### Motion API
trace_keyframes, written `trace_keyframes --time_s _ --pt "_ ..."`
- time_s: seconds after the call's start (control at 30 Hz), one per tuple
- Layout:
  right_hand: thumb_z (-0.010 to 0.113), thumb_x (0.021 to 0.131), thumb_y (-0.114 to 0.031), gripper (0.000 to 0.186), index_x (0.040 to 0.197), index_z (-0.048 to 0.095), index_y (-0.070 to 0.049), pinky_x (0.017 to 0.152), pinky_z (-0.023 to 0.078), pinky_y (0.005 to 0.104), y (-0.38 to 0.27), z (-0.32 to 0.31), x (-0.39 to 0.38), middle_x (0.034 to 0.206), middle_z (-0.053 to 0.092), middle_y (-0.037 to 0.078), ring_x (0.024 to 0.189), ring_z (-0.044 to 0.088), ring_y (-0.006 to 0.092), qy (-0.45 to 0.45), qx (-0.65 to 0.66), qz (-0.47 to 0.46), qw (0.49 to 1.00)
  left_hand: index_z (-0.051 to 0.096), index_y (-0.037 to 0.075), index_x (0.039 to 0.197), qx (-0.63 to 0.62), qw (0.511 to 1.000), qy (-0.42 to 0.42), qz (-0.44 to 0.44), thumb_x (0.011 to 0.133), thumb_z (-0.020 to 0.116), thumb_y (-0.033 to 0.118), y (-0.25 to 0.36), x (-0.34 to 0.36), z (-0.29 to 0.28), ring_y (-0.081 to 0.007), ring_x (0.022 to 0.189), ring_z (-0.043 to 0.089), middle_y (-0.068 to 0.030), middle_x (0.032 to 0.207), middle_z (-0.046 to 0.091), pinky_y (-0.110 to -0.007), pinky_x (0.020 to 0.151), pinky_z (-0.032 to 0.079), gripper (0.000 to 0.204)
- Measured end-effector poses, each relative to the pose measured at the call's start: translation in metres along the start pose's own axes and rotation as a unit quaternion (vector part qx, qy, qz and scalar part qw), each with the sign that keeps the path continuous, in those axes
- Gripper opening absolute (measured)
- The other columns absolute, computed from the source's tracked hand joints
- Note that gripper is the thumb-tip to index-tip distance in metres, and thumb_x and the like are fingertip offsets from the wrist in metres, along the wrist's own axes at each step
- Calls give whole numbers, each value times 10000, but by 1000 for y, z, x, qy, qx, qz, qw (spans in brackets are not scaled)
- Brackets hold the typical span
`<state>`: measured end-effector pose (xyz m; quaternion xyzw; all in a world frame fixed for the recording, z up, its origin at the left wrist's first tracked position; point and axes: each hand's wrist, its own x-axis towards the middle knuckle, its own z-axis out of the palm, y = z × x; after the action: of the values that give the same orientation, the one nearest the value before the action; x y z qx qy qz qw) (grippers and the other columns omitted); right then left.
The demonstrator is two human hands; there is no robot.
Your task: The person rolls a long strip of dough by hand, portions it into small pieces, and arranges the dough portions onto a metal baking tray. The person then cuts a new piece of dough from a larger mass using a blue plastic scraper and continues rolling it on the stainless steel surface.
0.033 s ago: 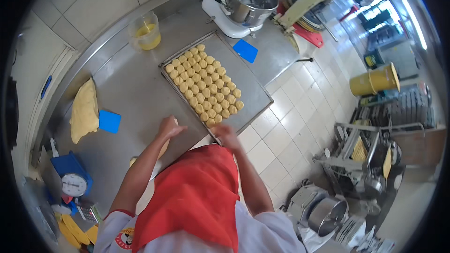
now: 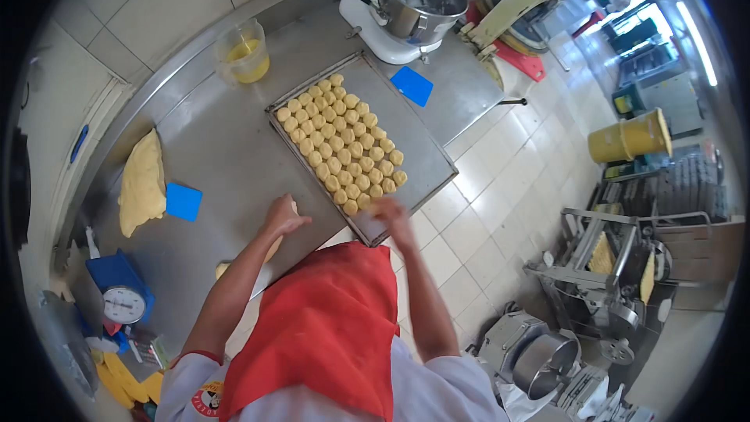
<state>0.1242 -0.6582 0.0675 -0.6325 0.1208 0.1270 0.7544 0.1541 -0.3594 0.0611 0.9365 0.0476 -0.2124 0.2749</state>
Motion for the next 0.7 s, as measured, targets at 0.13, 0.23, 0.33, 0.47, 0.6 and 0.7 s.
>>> trace_keyframes --time_s 0.13,0.23,0.33,0.47,0.6,0.7 --pt "624 873 -200 274 1098 661 -47 708 527 370 -16 -74 64 962 635 184 783 663 291 195 -373 -90 903 460 35 1263 -1 996 28 80 735 654 32 -37 -14 36 -451 988 582 -273 1050 586 -464 884 476 563" --pt "675 848 -238 275 1065 670 -68 698 520 393 -29 -69 93 982 627 177 814 653 311 221 -393 -45 892 408 53 1312 -90 995 13 48 715 653 -22 -7 -26 33 -438 993 581 -250 1036 588 -455 879 473 650" --pt "712 831 -275 315 1057 663 -62 725 516 420 -54 -23 84 997 624 160 886 643 324 197 -550 -68 809 333 72 1387 -135 991 -17 -9 702 662 -38 -8 -42 22 -416 1014 579 -229 1061 581 -442 890 469 768" --pt "742 811 -274 368 1090 658 -50 764 517 404 -26 39 36 1074 635 158 944 636 319 93 -436 -73 892 292 85 1433 -134 986 43 92 676 697 -31 -21 -51 29 -367 1013 596 -189 1074 589 -419 907 478 866" --pt "670 845 -179 294 1089 668 -14 696 528 372 29 138 -3 916 691 195 796 680 279 -181 -262 -91 943 424 69 1346 -205 970 32 127 641 771 35 -32 -45 25 -327 1018 626 -170 1079 631 -400 898 502 787" --pt "583 870 -121 241 1060 685 -13 638 523 366 32 156 -7 775 687 173 661 666 272 -110 -330 -33 937 601 37 1128 -184 976 -53 108 690 752 132 -39 -50 17 -357 972 659 -205 1004 676 -427 856 524 473"
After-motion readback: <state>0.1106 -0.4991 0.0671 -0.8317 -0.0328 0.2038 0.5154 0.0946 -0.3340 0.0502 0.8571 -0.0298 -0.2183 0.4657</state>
